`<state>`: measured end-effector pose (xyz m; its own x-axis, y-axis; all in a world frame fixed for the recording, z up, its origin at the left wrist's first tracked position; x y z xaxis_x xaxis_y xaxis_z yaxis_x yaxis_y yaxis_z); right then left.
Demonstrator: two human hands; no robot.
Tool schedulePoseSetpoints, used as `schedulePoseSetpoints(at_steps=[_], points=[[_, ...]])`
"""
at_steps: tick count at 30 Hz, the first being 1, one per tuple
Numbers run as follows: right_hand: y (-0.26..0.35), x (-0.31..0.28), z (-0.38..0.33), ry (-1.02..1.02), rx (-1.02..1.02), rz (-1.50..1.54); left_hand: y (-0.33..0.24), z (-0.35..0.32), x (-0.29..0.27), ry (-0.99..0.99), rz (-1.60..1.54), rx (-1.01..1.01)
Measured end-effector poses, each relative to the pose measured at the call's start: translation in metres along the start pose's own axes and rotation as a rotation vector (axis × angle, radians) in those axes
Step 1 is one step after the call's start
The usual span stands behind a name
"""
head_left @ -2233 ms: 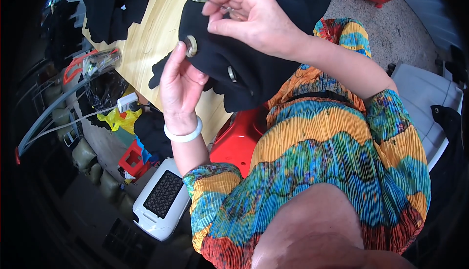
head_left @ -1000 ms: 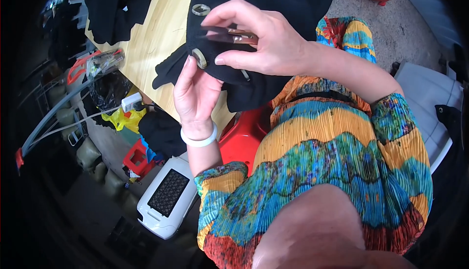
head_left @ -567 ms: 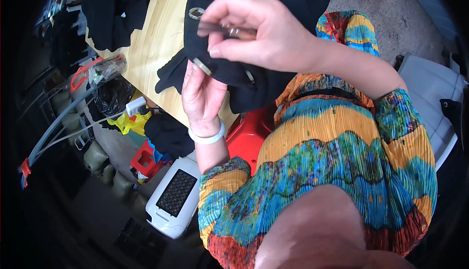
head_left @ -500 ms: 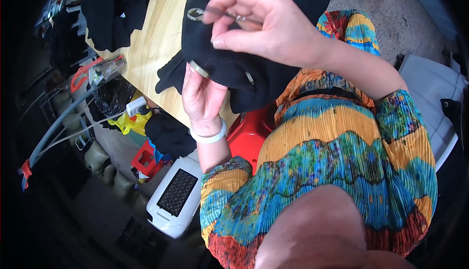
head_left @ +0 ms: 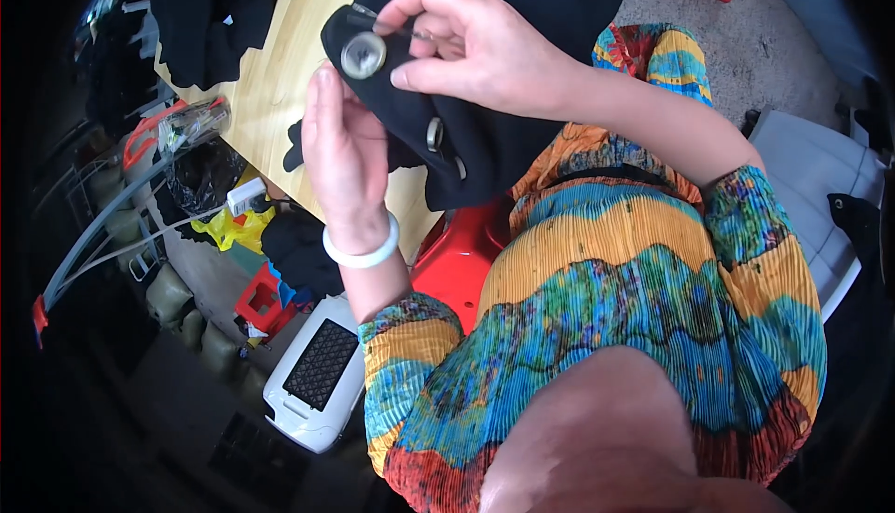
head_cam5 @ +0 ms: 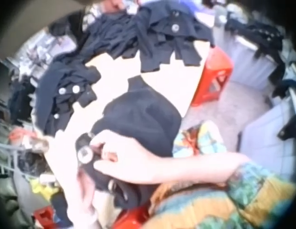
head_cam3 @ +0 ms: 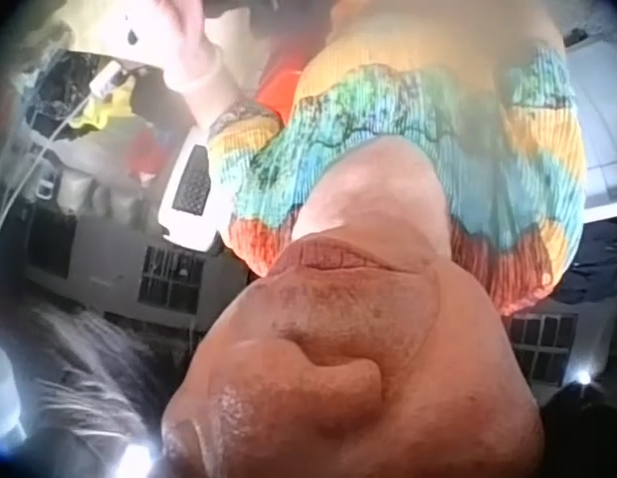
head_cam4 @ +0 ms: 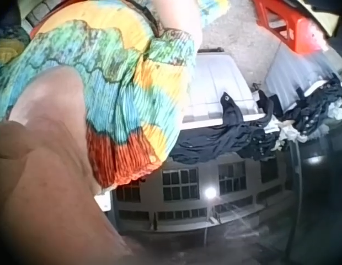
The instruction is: Attaching and securing buttons to black garments using a needle and thread.
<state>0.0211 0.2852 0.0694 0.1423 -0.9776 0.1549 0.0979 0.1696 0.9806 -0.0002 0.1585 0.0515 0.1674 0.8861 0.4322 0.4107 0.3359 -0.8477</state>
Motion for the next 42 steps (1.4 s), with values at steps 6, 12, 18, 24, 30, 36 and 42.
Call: schedulePoseSetpoints(at_steps=[6, 12, 18, 24, 30, 36, 42], points=[[0.003, 0.004, 0.016, -0.039, -0.049, 0.092, 0.017, -0.067, 0.002, -0.237, 0.586, 0.460], [0.015, -0.018, 0.021, -0.139, -0.152, 0.102, 0.038, -0.047, -0.011, 0.023, 0.247, 0.055], [0.062, -0.050, 0.026, -0.206, -0.131, 0.246, -0.016, -0.043, 0.048, 0.357, -0.279, -0.027], [0.024, -0.083, 0.010, -0.280, 0.011, -0.159, 0.013, -0.021, 0.043, 0.196, -0.075, -0.071], [0.007, -0.083, 0.006, -0.311, -0.084, -0.044, 0.007, -0.016, 0.035, 0.200, -0.001, -0.029], [0.017, -0.071, -0.008, -0.272, -0.075, -0.033, 0.003, -0.016, 0.037, 0.150, -0.036, -0.007], [0.034, -0.067, -0.010, -0.276, -0.116, -0.019, -0.003, -0.018, 0.057, 0.203, 0.016, 0.048]])
Point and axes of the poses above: each hand's wrist, its own z-axis towards the middle knuckle, its own x-axis out of the palm, y = z × x, the point moved 9 cm from there along z, towards the middle knuckle, and after that the axes turned 1 degree about -x, right-handed, at the moved point
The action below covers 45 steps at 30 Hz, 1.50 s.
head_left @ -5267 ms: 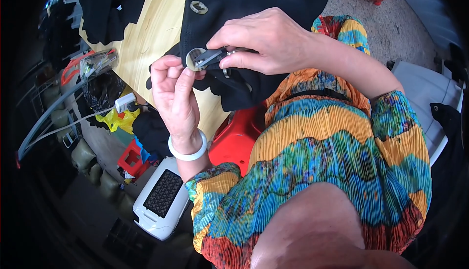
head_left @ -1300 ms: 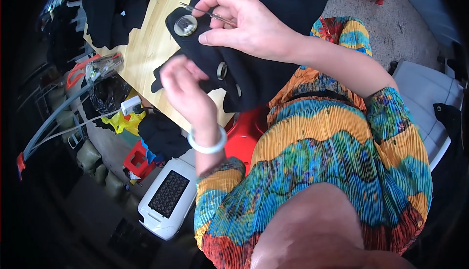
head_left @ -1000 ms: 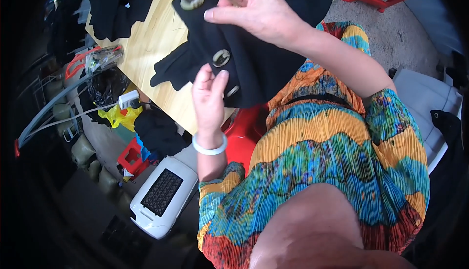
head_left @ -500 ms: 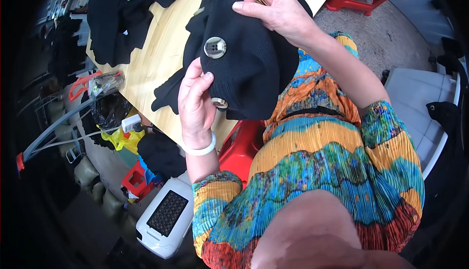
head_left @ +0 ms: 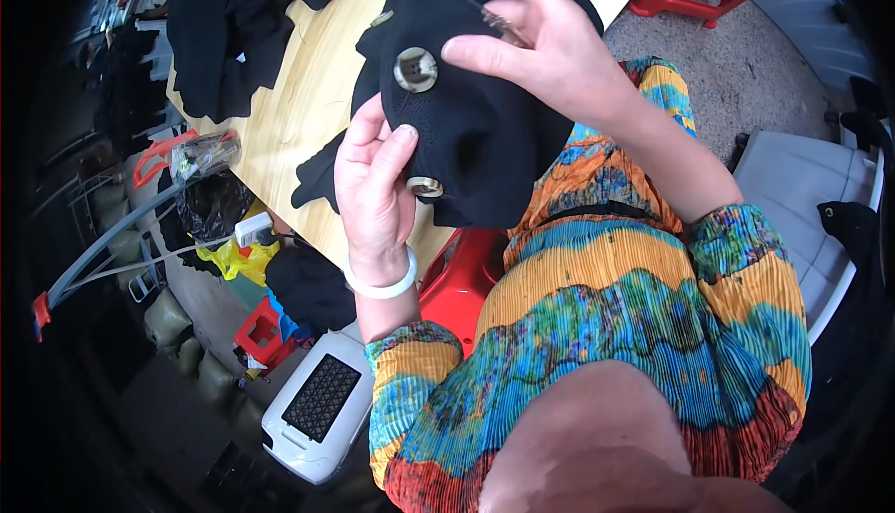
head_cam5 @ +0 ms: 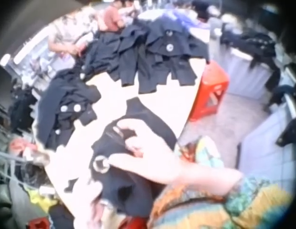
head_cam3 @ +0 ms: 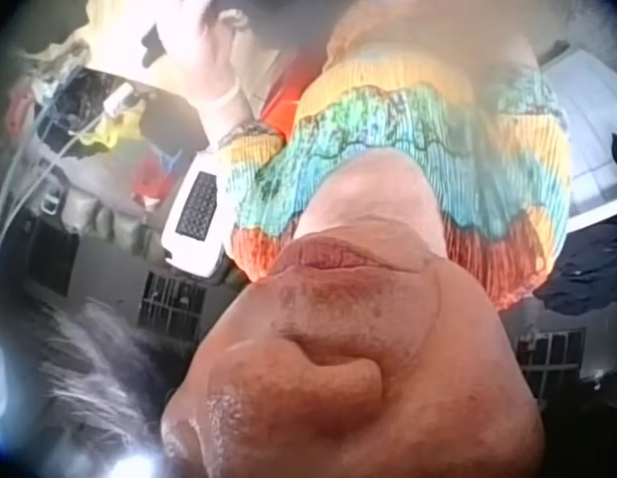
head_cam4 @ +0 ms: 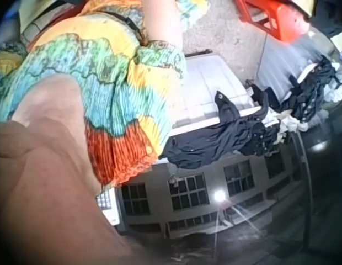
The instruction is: Attaching and securing buttons to black garments using a needle and thread.
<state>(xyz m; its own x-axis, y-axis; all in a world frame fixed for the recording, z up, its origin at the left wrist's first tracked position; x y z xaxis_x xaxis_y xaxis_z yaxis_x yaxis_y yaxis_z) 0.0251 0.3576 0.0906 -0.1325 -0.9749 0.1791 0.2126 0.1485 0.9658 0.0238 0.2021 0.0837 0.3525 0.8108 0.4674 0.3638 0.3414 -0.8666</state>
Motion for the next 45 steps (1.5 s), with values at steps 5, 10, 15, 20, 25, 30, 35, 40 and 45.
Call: schedulePoseSetpoints(at_steps=[5, 10, 15, 20, 25, 30, 35, 40, 45], points=[[-0.013, 0.019, -0.003, 0.144, 0.235, 0.170, -0.011, 0.006, 0.008, -0.025, 0.143, 0.134], [-0.031, 0.021, -0.001, 0.136, 0.303, 0.317, -0.034, -0.013, 0.003, -0.247, 0.831, 0.676], [-0.036, 0.019, 0.001, 0.096, 0.296, 0.374, -0.037, -0.005, 0.009, -0.294, 1.021, 0.717], [-0.044, 0.028, -0.001, 0.168, 0.410, 0.420, -0.041, -0.009, 0.025, -0.322, 1.132, 0.920], [-0.042, 0.030, -0.003, 0.214, 0.401, 0.431, -0.045, -0.009, 0.033, -0.300, 1.256, 0.991], [-0.048, 0.032, -0.006, 0.273, 0.485, 0.590, -0.054, -0.009, 0.038, -0.247, 1.345, 0.987], [-0.041, 0.026, -0.007, 0.231, 0.479, 0.508, -0.052, 0.005, 0.019, -0.172, 1.133, 0.554], [-0.020, 0.001, -0.004, 0.150, 0.188, -0.157, -0.029, 0.019, 0.006, -0.076, 0.943, 0.065], [0.017, -0.010, -0.030, -0.042, -0.099, -0.223, -0.009, 0.025, 0.006, 0.106, 0.664, -0.284]])
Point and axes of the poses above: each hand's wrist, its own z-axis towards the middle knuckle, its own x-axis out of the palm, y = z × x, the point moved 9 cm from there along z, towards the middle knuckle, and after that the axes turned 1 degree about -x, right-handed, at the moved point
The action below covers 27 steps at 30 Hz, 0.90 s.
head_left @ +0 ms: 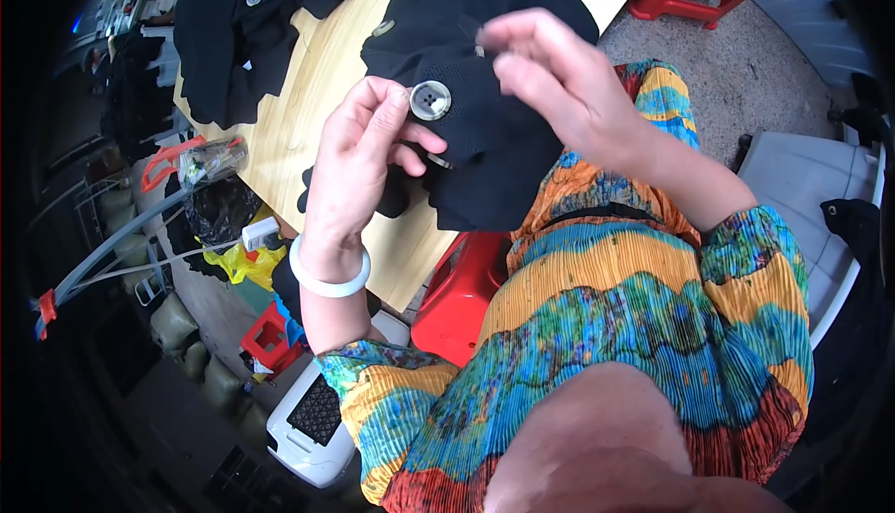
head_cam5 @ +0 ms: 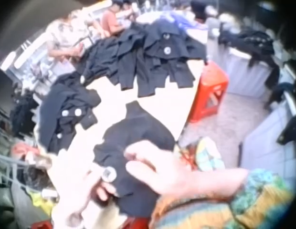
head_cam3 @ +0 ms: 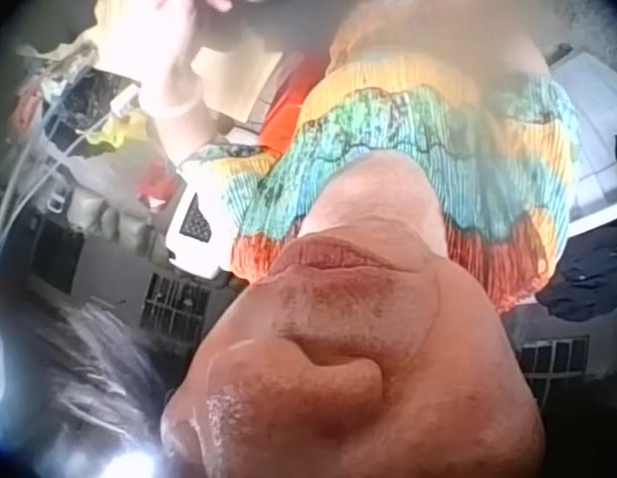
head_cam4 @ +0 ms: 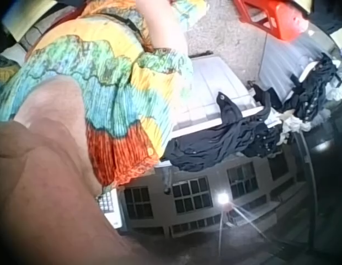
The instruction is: Attaching and securing buttons to black garments using a needle and thread.
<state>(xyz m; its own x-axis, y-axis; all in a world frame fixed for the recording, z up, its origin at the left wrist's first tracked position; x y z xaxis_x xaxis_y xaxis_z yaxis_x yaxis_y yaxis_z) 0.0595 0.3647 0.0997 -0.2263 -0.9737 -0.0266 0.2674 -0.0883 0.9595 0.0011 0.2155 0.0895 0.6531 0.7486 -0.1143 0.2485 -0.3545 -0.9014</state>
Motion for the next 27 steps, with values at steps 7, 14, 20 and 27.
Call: schedulePoseSetpoints(at_steps=[7, 14, 20, 27], points=[[0.000, 0.053, -0.049, 0.401, 0.493, 0.470, 0.003, 0.007, 0.014, 0.058, -0.304, -0.038], [-0.022, 0.050, -0.041, 0.309, 0.495, 0.476, 0.008, 0.005, 0.018, 0.130, -0.433, -0.017], [-0.026, 0.046, -0.035, 0.326, 0.526, 0.471, 0.006, 0.003, 0.022, 0.101, -0.431, 0.037], [-0.030, 0.047, -0.032, 0.267, 0.635, 0.590, 0.001, -0.003, 0.021, -0.015, -0.236, 0.136]])
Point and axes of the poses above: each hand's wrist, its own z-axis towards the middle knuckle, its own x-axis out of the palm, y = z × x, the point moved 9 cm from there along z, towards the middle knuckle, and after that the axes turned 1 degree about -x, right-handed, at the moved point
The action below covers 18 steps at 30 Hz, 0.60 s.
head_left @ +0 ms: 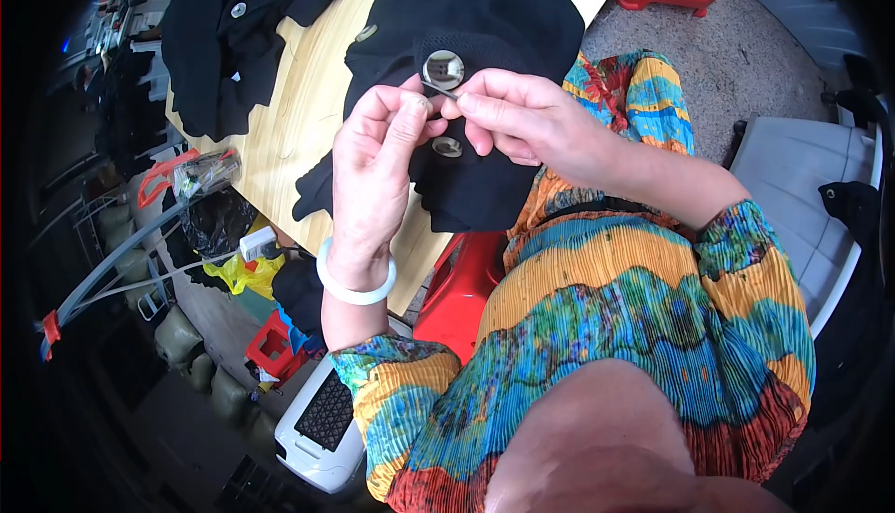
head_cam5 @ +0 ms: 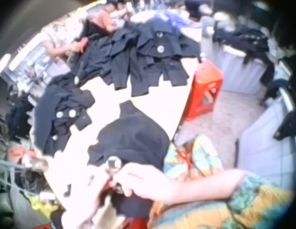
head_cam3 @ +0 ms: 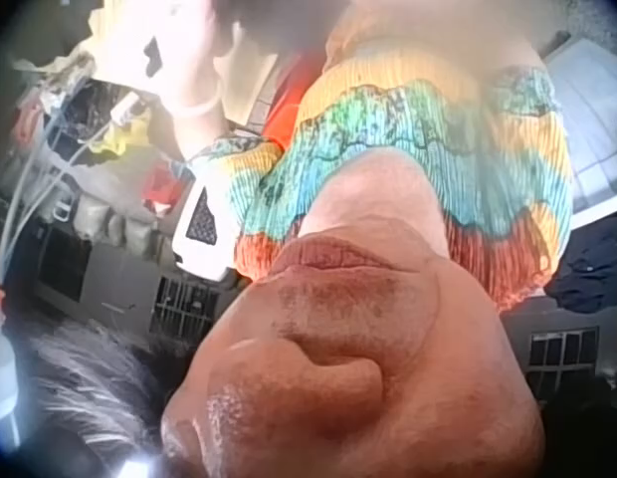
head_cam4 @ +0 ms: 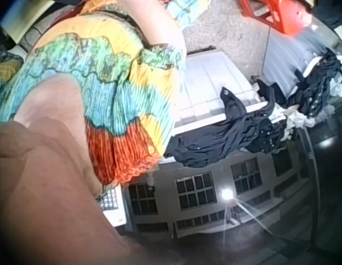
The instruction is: Attaching and securing buttons to black garments using a needle and thread.
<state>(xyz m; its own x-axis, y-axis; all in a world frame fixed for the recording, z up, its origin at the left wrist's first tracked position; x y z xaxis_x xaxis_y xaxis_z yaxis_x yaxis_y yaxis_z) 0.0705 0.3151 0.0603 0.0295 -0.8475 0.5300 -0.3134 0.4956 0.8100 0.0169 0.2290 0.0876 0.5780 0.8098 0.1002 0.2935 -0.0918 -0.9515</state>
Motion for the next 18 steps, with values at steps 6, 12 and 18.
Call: schedulePoseSetpoints(at_steps=[6, 12, 18], points=[[0.007, -0.003, 0.002, 0.009, -0.126, -0.105, -0.003, 0.006, -0.015, 0.002, -0.137, -0.051], [0.052, -0.031, 0.002, -0.187, -0.477, -0.115, -0.001, 0.007, -0.062, 0.006, -0.359, -0.111], [0.046, -0.012, 0.015, -0.178, -0.620, -0.606, 0.003, 0.007, -0.058, -0.013, -0.350, -0.144]])
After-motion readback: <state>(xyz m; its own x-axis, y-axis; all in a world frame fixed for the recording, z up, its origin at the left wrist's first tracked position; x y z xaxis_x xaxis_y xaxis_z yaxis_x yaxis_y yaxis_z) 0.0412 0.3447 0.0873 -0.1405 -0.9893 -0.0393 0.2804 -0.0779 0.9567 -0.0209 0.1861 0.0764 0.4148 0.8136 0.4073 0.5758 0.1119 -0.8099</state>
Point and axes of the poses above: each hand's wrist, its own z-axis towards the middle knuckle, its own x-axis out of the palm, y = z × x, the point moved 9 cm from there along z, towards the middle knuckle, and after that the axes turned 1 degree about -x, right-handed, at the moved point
